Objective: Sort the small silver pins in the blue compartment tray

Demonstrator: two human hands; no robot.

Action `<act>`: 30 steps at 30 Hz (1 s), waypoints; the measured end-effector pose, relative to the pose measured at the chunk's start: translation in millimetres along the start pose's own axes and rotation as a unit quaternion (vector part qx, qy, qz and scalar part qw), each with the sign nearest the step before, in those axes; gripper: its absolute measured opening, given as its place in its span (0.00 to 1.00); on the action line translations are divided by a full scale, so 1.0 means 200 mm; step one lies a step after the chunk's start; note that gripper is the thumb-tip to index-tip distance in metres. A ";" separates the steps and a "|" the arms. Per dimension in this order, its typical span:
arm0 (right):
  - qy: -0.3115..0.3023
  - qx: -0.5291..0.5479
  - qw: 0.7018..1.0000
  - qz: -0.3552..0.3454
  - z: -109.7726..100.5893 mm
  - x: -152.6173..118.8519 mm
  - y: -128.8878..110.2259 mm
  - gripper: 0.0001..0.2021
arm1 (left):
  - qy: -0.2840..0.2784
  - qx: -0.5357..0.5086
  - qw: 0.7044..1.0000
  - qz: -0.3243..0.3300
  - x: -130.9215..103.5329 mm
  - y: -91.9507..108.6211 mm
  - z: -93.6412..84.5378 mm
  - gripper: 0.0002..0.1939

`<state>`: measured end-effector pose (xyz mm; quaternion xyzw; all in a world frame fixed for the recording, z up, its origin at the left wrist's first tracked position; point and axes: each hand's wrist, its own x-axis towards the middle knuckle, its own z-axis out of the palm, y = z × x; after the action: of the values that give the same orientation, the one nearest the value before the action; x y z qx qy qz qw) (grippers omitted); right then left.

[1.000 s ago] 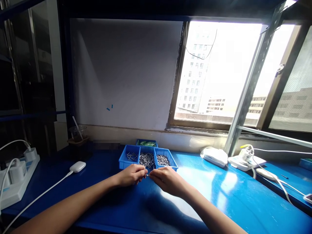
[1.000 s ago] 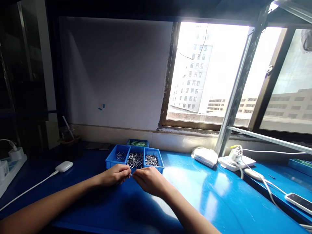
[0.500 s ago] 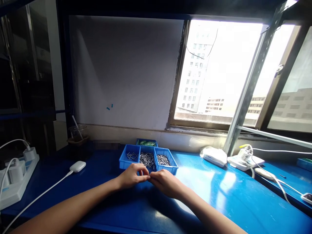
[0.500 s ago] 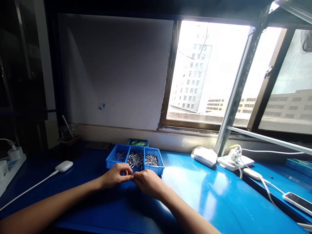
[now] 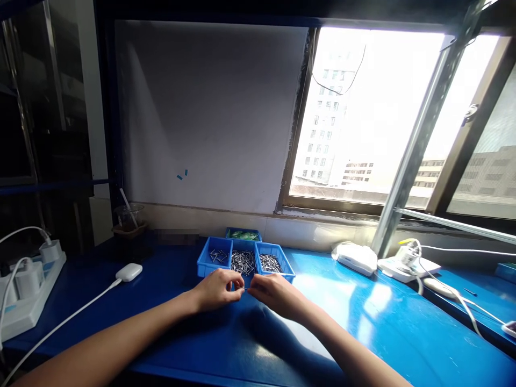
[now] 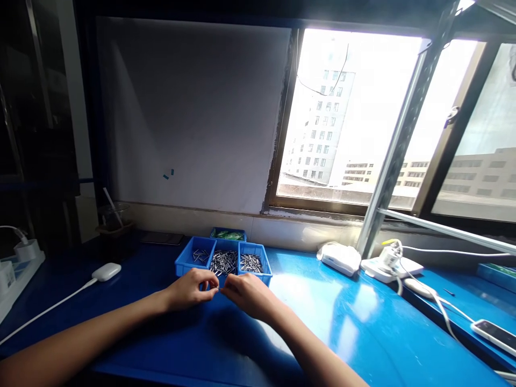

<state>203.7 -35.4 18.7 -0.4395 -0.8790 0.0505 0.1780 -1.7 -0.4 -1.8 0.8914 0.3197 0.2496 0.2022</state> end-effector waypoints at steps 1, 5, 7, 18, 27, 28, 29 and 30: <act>-0.007 -0.009 1.000 -0.003 -0.01 0.00 0.00 0.11 | 0.000 0.010 1.000 0.002 0.00 0.00 0.00 0.06; -0.024 -0.031 0.999 0.003 -0.02 0.00 0.00 0.10 | -0.010 0.042 0.999 0.000 0.00 0.00 0.00 0.11; -0.026 -0.033 0.999 0.001 -0.02 0.00 0.01 0.10 | -0.013 0.063 0.998 0.002 0.00 -0.01 0.00 0.12; -0.049 -0.052 0.997 0.005 0.00 0.00 0.02 0.11 | -0.015 0.163 0.984 0.071 -0.02 0.02 -0.01 0.10; -0.056 -0.056 0.996 -0.032 0.03 0.00 0.02 0.12 | 0.001 0.162 0.985 0.062 -0.02 0.02 -0.02 0.13; -0.058 -0.051 0.996 -0.040 0.03 0.00 0.01 0.12 | 0.004 0.161 0.985 0.061 -0.02 0.02 -0.02 0.13; -0.059 -0.047 0.996 -0.047 0.03 0.00 0.01 0.12 | 0.008 0.159 0.985 0.061 -0.02 0.02 -0.02 0.12; -0.059 -0.043 0.996 -0.052 0.03 0.00 0.00 0.12 | 0.012 0.157 0.986 0.061 -0.02 0.02 -0.02 0.11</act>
<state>202.1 -35.5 12.9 -0.3968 -0.9109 0.0293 0.1093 -4.1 -4.8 1.9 0.9268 0.3025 0.2189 0.0399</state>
